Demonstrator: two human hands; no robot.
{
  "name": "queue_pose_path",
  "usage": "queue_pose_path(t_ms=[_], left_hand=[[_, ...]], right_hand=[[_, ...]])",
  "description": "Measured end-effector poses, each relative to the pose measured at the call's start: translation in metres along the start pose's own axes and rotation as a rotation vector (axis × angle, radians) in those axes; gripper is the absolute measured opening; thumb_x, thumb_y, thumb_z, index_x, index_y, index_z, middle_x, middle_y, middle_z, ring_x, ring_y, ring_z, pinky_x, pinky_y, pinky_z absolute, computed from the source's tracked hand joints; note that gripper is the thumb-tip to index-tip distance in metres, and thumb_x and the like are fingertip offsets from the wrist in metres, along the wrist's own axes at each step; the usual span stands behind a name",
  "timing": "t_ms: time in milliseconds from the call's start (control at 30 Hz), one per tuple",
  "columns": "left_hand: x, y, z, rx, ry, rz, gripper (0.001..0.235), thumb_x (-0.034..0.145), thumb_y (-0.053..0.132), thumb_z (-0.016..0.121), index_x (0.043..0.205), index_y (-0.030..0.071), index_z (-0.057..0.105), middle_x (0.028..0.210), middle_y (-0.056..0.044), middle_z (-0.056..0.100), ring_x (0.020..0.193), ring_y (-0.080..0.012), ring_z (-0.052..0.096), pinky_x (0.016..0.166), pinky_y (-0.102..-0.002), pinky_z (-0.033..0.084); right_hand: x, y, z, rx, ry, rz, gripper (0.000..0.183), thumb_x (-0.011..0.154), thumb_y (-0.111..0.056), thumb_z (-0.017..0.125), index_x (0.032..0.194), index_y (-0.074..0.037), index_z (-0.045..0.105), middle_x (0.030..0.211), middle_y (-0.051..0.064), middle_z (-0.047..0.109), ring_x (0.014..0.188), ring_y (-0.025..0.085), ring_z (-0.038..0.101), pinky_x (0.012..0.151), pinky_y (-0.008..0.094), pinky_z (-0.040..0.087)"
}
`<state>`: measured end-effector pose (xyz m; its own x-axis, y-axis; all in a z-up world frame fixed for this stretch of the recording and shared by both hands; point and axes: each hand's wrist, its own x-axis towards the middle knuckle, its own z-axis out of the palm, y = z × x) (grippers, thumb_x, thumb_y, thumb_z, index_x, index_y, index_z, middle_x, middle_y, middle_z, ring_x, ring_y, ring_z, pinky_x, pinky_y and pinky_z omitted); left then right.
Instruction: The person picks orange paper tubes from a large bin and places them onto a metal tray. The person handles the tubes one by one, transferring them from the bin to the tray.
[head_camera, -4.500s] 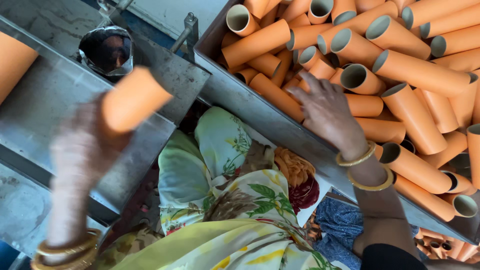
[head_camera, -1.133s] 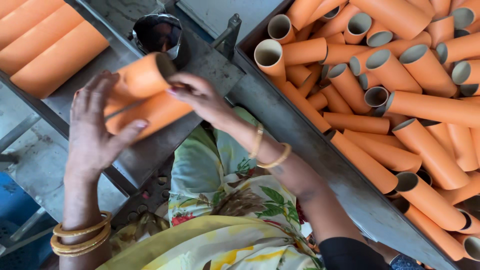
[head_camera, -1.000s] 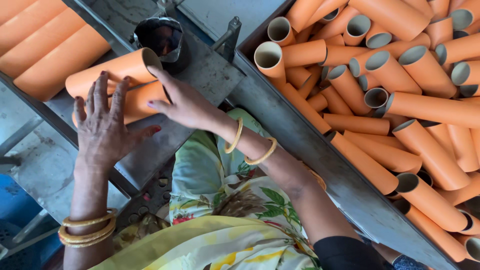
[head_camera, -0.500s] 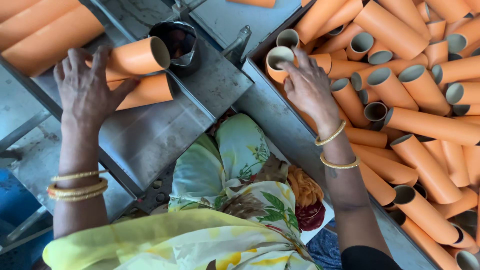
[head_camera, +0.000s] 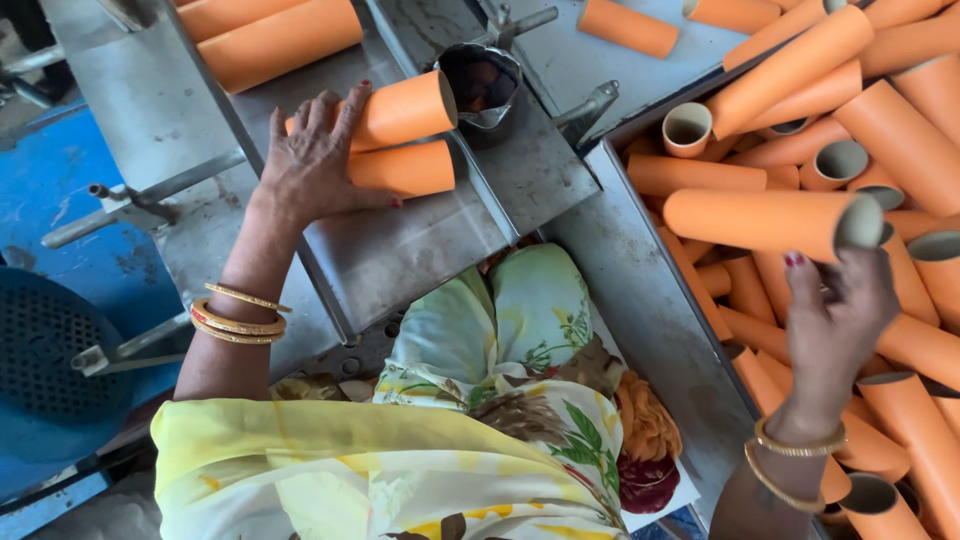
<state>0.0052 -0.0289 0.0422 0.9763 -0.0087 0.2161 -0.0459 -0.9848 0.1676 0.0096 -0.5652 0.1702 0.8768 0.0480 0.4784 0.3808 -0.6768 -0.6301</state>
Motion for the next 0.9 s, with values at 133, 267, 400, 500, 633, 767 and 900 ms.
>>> queue_pose_path(t_ms=[133, 267, 400, 500, 633, 767, 900], left_hand=[[-0.005, 0.001, -0.001, 0.022, -0.023, -0.058, 0.142, 0.053, 0.088, 0.076, 0.163, 0.012, 0.027, 0.143, -0.028, 0.048, 0.131, -0.0466, 0.050, 0.108, -0.072, 0.024], [0.001, -0.011, 0.002, 0.053, -0.079, -0.178, 0.139, 0.059, 0.089, 0.073, 0.164, 0.009, 0.029, 0.138, -0.027, 0.054, 0.130, -0.0425, 0.053, 0.114, -0.068, 0.024], [0.008, -0.029, 0.009, 0.147, -0.065, -0.221, 0.126, 0.069, 0.094, 0.067, 0.158, 0.009, 0.039, 0.136, -0.027, 0.057, 0.126, -0.0423, 0.054, 0.110, -0.067, 0.022], [0.010, -0.031, 0.008, 0.048, -0.025, -0.242, 0.121, 0.070, 0.092, 0.064, 0.155, 0.009, 0.042, 0.135, -0.028, 0.056, 0.130, -0.0419, 0.051, 0.104, -0.070, 0.024], [0.005, -0.012, -0.008, -0.139, -0.086, -0.228, 0.101, 0.088, 0.088, 0.055, 0.156, 0.014, 0.045, 0.148, -0.027, 0.050, 0.142, -0.0419, 0.044, 0.115, -0.071, 0.020], [-0.007, 0.022, -0.024, -0.294, -0.091, -0.096, 0.105, 0.082, 0.086, 0.058, 0.158, 0.016, 0.040, 0.156, -0.024, 0.043, 0.147, -0.0405, 0.038, 0.118, -0.068, 0.019], [-0.013, 0.035, -0.014, -0.095, -0.142, 0.015, 0.117, 0.064, 0.082, 0.071, 0.154, 0.016, 0.037, 0.154, -0.027, 0.034, 0.143, -0.0445, 0.030, 0.112, -0.070, 0.014]], right_hand=[[-0.017, -0.019, -0.008, 0.179, 0.073, -0.017, 0.015, 0.109, 0.003, 0.068, 0.120, 0.006, 0.060, 0.105, 0.007, 0.065, 0.079, 0.006, 0.056, 0.070, 0.018, 0.045], [-0.030, -0.025, -0.006, 0.442, 0.109, -0.029, 0.017, 0.111, 0.003, 0.064, 0.127, 0.003, 0.059, 0.112, 0.010, 0.069, 0.087, 0.009, 0.062, 0.085, 0.022, 0.054], [-0.041, -0.019, 0.030, 0.694, -0.099, 0.040, 0.004, 0.112, -0.004, 0.063, 0.114, -0.001, 0.061, 0.102, 0.008, 0.068, 0.087, 0.012, 0.062, 0.085, 0.027, 0.053], [-0.043, -0.022, 0.094, 0.965, -0.378, 0.036, 0.011, 0.109, -0.004, 0.058, 0.119, -0.002, 0.062, 0.113, 0.008, 0.069, 0.107, 0.021, 0.072, 0.102, 0.043, 0.061], [-0.036, -0.050, 0.183, 0.963, -0.691, 0.128, 0.029, 0.111, -0.008, 0.051, 0.139, 0.000, 0.054, 0.118, 0.012, 0.067, 0.115, 0.028, 0.074, 0.102, 0.044, 0.063], [-0.025, -0.095, 0.210, 0.571, -0.719, 0.017, 0.063, 0.104, -0.010, 0.053, 0.158, -0.007, 0.022, 0.130, 0.015, 0.064, 0.094, 0.022, 0.074, 0.083, 0.033, 0.060], [-0.003, -0.098, 0.187, 0.307, -0.596, -0.069, 0.059, 0.102, -0.016, 0.062, 0.154, -0.014, 0.035, 0.121, 0.012, 0.072, 0.081, 0.017, 0.074, 0.070, 0.031, 0.061]])
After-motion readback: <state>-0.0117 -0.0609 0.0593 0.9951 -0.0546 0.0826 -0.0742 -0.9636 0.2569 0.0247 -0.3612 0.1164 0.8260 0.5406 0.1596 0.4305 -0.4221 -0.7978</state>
